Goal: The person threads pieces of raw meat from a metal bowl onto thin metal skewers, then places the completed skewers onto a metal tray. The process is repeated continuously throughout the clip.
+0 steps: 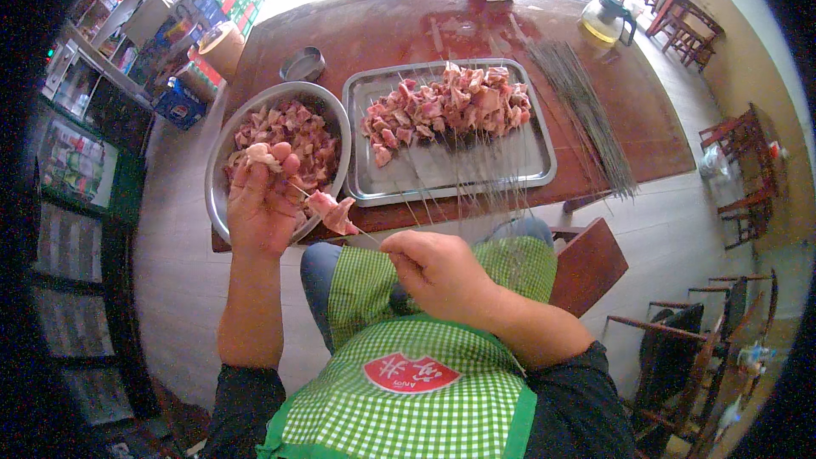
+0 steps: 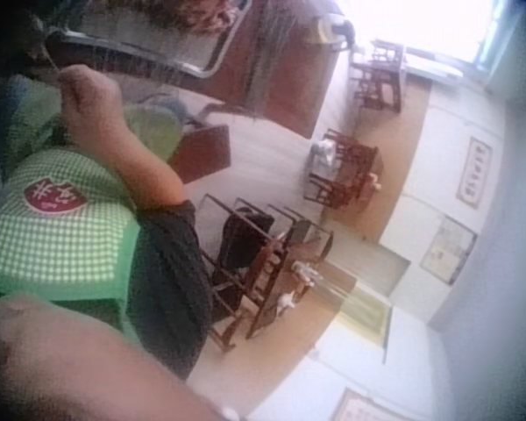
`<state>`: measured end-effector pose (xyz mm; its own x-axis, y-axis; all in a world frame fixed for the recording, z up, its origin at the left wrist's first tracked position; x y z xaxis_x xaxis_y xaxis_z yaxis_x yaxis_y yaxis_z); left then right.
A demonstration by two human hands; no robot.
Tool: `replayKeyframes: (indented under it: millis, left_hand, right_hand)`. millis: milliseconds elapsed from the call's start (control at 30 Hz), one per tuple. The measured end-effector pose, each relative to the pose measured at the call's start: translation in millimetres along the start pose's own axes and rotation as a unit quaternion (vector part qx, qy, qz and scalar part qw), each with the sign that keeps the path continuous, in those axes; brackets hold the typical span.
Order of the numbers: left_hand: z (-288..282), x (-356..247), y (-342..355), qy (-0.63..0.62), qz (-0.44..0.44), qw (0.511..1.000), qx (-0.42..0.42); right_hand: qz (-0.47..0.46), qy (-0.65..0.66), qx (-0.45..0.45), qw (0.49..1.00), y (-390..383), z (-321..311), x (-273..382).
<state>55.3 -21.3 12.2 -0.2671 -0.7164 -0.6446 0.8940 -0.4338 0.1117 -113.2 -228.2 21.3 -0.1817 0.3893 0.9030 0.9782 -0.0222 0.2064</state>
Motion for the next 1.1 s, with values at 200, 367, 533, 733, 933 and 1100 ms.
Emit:
replayKeyframes:
  millis: [200, 367, 533, 733, 933, 1100]
  left_hand:
    - [6.2, 4.1, -6.3, 0.027, 0.002, 1.000, 0.013]
    - [8.7, 5.5, -7.4, 0.005, -0.006, 1.000, 0.015]
    - [12.6, 10.8, -10.3, 0.001, -0.010, 1.000, 0.004]
    - [15.5, 13.3, -11.7, 0.003, 0.000, 1.000, 0.001]
    - [18.8, 23.5, -17.7, -0.001, 0.032, 0.999, -0.028]
    - [32.2, 39.2, -23.0, -0.076, 0.026, 0.996, -0.031]
  right_hand:
    - [0.015, 0.011, -0.009, 1.000, 0.0, 0.7, -2.1]
    - [0.027, 0.001, 0.008, 1.000, -2.2, -2.2, -3.9]
    - [0.001, -0.010, 0.009, 1.000, -0.6, -5.4, -4.8]
    - [0.018, -0.017, 0.003, 1.000, -1.4, -4.9, -7.2]
    - [0.018, -0.018, -0.009, 1.000, -2.0, -2.8, -6.4]
    - [0.007, -0.014, -0.016, 1.000, -1.8, -2.7, -4.5]
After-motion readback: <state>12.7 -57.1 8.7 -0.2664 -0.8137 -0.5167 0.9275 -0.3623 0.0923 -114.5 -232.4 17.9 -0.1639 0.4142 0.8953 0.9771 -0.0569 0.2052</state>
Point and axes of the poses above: each hand's wrist, its own y-axis towards the middle knuckle, its own z-axis out of the palm, x = y × z, the point moved 3 cm from there along y, towards the middle knuckle, and after that the axes turned 3 degrees about -x, right-handed, at the moved point
